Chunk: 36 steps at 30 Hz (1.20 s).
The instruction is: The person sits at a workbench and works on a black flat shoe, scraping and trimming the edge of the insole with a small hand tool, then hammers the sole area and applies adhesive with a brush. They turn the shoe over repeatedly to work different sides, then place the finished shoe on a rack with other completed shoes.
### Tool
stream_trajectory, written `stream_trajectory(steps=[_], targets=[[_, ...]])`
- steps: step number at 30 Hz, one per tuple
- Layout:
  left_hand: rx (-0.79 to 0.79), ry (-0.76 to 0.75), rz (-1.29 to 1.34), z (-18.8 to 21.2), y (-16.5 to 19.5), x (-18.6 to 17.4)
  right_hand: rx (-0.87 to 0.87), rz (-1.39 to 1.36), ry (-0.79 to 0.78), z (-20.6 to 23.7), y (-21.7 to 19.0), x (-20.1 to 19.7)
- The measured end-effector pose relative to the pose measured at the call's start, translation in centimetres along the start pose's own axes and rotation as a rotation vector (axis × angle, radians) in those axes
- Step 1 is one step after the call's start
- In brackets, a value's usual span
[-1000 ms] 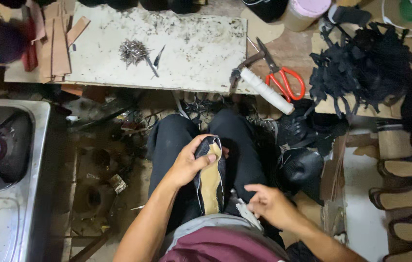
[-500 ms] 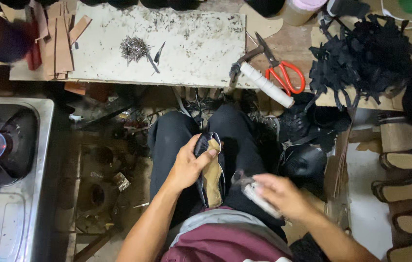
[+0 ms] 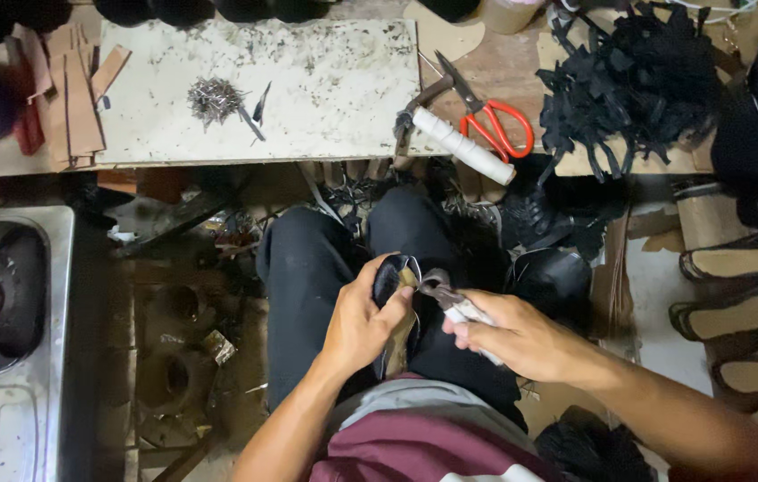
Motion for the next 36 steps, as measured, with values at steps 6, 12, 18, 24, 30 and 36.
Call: stream_trajectory(steps=[6,12,18,24,30,36], targets=[[0.010,0.018,-0.114,1.0,0.9,1.5,-0.025,0.164,-0.097,-0.6,-2.0,-0.2],[0.111,0.051,-0.169,1.7,1.5,3.2,0.082,0.254,-0.195,0.0,-3.3,-1.8],[0.468,0.145,-0.234,3.3,4.3,4.0,0.115,0.485,-0.323,0.1,-4.1,-3.6],[0.227,0.037,-0.180,2.3,2.9,3.6,-0.256,0.632,-0.187,-0.6,-7.6,-3.5],[0.080,0.095,-0.084,2.0,1.5,0.8,-0.330,0.760,0.183,-0.7,-7.8,0.9],[0.409,0.260,-0.053,4.4,4.3,-1.9,-0.529,0.949,0.222,-0.7,-11.5,1.4]])
Point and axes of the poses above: each hand's wrist, its own z-axis away from the middle knuckle, its own x-axis out of the palm, y = z × x, the point moved 9 cm from there along -z, towards the middle knuckle, and after that the axes turned 14 degrees about -x, right-handed, at the moved point
